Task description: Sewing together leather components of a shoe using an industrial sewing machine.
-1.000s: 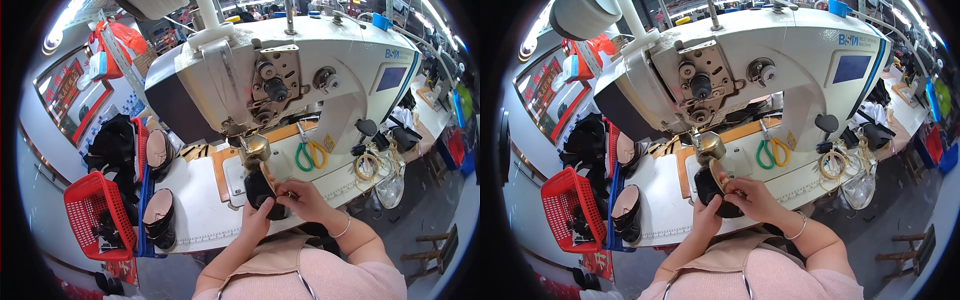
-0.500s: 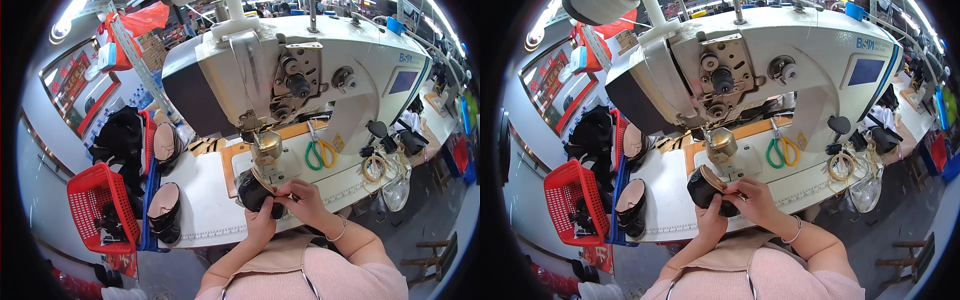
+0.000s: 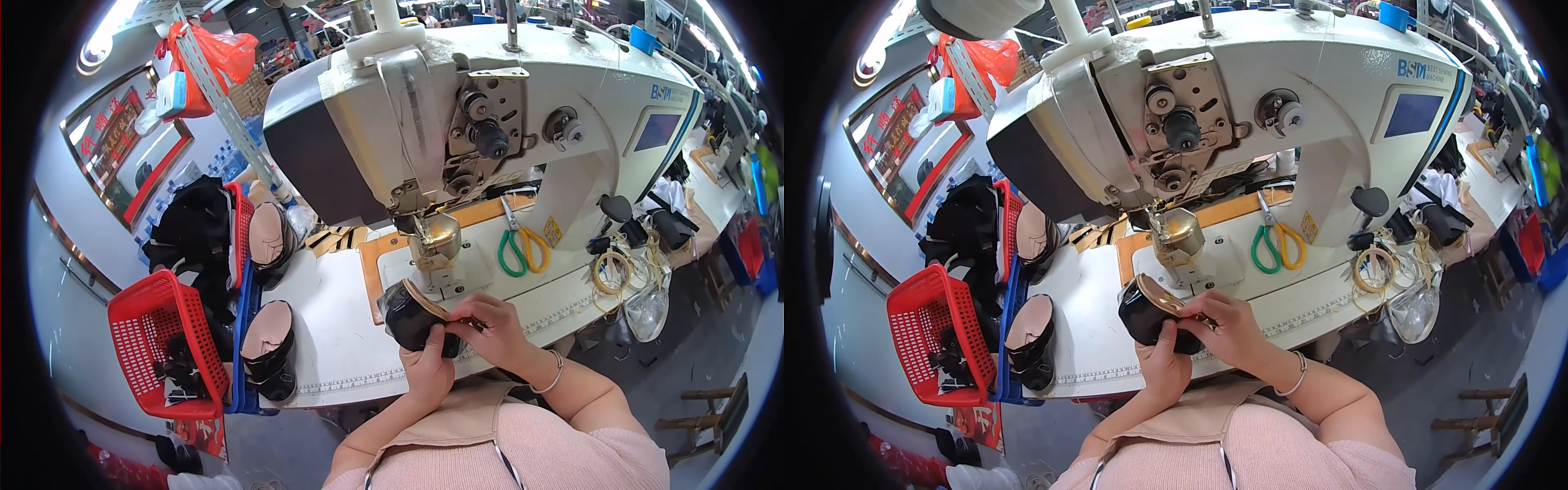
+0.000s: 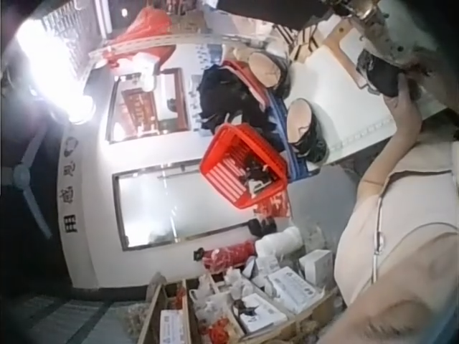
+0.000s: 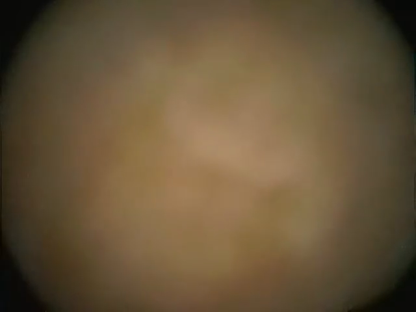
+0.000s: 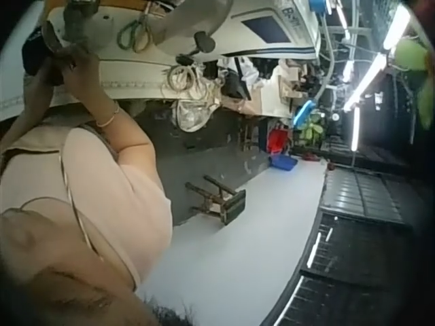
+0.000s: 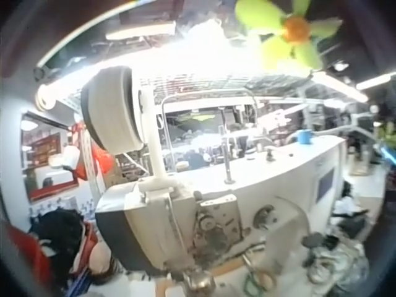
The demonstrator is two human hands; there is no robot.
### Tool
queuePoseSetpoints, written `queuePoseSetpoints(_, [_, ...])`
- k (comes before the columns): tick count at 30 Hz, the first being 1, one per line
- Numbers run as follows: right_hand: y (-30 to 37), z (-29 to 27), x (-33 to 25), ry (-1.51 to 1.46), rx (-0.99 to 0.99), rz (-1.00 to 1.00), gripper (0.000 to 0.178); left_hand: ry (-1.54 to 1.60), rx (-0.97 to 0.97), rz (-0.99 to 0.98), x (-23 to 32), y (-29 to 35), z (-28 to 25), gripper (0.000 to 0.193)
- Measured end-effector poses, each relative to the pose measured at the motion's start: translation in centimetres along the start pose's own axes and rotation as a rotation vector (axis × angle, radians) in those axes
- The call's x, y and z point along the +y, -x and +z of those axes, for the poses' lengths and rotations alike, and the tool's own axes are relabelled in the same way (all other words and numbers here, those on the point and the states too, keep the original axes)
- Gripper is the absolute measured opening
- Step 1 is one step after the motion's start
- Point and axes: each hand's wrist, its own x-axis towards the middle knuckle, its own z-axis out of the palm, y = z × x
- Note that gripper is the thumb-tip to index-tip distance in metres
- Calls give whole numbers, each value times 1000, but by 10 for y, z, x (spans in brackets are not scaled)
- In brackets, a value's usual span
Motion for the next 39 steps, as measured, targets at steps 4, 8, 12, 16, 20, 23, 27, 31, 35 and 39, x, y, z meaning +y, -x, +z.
queuePoseSetpoints(4, [-1, 0, -1, 55, -49, -32, 18, -90, 9, 10, 1, -1, -1, 15])
queuePoseSetpoints(8, [-4, -2, -4, 148, -17, -51, 15, -325, -12, 8, 4, -5, -6, 11])
queuePoseSetpoints(12, [0, -3, 1, 46, 4, 38, 15, -422, -5, 16, 0, -7, -11, 11])
queuePoseSetpoints(16, [0, -21, 7, 96, -59, -49, 19, -305, -79, -192, 13, -16, -21, 15])
queuePoseSetpoints(20, [-21, -61, 10, -18, -79, 199, 29, -488, -442, -492, 27, -17, -15, 29])
queuePoseSetpoints(23, [-28, -63, 49, 31, -90, 21, 29, -535, -599, -619, 28, -39, 0, 32])
queuePoseSetpoints(27, [-67, -49, 38, 429, 218, -290, 31, -796, -611, -454, 44, -99, -7, 32])
queuePoseSetpoints(31, [-91, -20, 92, 83, 165, 105, 22, -837, -505, -507, 67, -139, -2, 41])
queuePoseSetpoints(35, [-119, -22, 103, 232, -245, 274, 18, -822, -521, -589, 63, -161, -6, 43])
queuePoseSetpoints(39, [-121, -20, 91, 10, -384, 708, 16, -880, -481, -516, 70, -160, 7, 40])
